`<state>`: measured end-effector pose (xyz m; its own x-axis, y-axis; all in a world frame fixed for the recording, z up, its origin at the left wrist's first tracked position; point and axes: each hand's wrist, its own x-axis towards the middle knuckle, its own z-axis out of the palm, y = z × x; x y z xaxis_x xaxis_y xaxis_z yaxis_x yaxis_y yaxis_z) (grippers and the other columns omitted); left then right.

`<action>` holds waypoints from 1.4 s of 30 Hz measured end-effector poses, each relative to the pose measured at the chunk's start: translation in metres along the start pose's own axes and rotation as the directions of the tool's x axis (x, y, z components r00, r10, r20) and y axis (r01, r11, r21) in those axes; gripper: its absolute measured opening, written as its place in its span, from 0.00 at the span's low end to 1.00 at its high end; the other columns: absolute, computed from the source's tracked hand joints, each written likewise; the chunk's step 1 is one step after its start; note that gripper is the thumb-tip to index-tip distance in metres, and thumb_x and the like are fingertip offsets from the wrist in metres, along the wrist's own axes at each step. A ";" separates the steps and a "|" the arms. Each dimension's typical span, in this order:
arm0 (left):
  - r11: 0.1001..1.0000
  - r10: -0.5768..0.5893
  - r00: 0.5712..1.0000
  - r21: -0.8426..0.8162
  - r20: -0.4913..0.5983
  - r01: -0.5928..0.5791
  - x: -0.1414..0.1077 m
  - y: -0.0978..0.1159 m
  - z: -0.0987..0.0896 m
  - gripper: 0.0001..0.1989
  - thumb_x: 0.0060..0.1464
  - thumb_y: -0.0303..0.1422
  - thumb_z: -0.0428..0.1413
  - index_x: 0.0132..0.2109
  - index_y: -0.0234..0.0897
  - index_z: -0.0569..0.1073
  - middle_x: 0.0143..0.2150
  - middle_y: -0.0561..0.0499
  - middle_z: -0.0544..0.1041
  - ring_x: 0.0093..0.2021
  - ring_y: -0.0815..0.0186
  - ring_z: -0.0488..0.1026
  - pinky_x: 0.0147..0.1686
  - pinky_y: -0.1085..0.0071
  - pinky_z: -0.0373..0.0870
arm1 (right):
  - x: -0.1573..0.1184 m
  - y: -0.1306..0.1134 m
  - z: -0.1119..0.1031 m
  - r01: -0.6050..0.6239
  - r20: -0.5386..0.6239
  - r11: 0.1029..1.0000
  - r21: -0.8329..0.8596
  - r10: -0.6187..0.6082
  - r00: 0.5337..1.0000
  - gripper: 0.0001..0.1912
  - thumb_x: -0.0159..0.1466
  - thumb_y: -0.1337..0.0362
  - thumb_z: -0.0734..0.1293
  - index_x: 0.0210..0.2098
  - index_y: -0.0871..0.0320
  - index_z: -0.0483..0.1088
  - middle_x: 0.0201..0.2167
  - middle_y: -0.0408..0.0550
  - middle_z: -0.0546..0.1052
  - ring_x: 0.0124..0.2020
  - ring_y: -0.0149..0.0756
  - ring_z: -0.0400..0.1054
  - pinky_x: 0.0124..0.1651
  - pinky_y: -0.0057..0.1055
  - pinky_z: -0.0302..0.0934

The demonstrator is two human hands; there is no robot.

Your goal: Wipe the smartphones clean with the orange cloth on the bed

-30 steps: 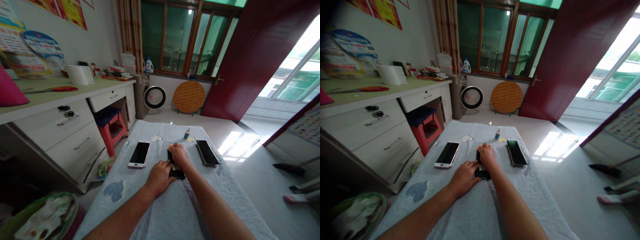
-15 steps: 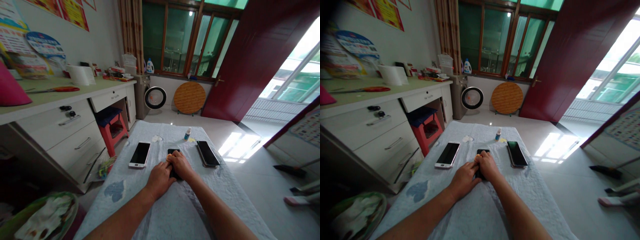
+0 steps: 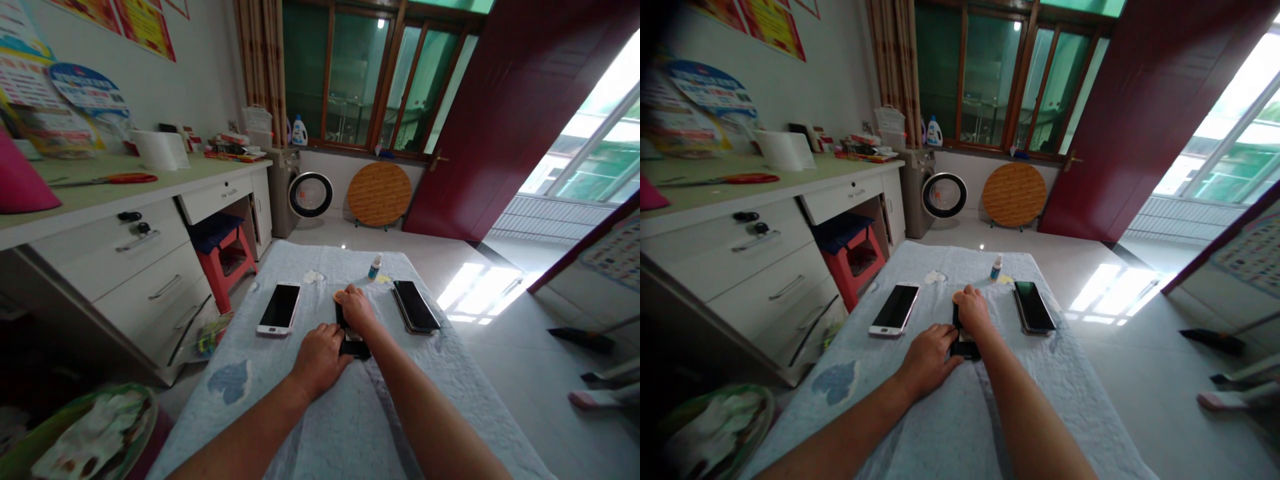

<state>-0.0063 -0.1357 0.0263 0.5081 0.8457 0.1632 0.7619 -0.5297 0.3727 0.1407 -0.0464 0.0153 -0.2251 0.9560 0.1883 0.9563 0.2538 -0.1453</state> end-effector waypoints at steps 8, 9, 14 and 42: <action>1.000 0.007 1.000 -0.003 -0.020 -0.007 0.000 0.001 0.002 0.18 0.53 0.40 0.60 0.49 0.37 0.73 0.50 0.45 0.74 0.51 0.55 0.69 0.53 0.60 0.65 | -0.014 0.035 -0.004 -0.124 0.029 0.992 -0.013 0.125 0.992 0.18 0.71 0.64 0.53 0.41 0.55 0.74 0.39 0.50 0.70 0.40 0.35 0.62 0.44 0.28 0.51; 1.000 0.006 1.000 -0.004 -0.017 -0.006 0.000 0.001 0.002 0.18 0.54 0.40 0.60 0.50 0.37 0.73 0.51 0.45 0.74 0.52 0.54 0.69 0.53 0.60 0.65 | -0.016 0.038 -0.004 -0.133 0.024 0.991 -0.016 0.133 0.991 0.18 0.72 0.63 0.53 0.40 0.55 0.74 0.39 0.50 0.70 0.40 0.35 0.62 0.44 0.27 0.51; 1.000 0.009 1.000 0.019 -0.010 -0.009 0.000 -0.001 0.004 0.23 0.54 0.40 0.60 0.54 0.35 0.71 0.61 0.42 0.69 0.57 0.52 0.66 0.56 0.58 0.63 | -0.018 0.036 -0.006 -0.145 0.017 0.989 -0.030 0.145 0.989 0.17 0.71 0.64 0.54 0.39 0.56 0.74 0.39 0.51 0.70 0.40 0.36 0.62 0.42 0.28 0.51; 1.000 0.022 1.000 -0.007 0.000 -0.022 0.002 0.002 -0.002 0.19 0.54 0.40 0.60 0.50 0.35 0.73 0.51 0.45 0.75 0.50 0.54 0.69 0.51 0.59 0.66 | -0.041 0.001 -0.016 0.126 0.033 0.992 0.003 -0.126 0.991 0.11 0.67 0.64 0.59 0.43 0.53 0.73 0.39 0.48 0.69 0.40 0.36 0.60 0.41 0.29 0.50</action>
<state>-0.0050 -0.1352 0.0293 0.5245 0.8340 0.1715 0.7477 -0.5475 0.3757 0.1539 -0.0877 0.0224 -0.3497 0.9208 0.1728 0.9197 0.3725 -0.1237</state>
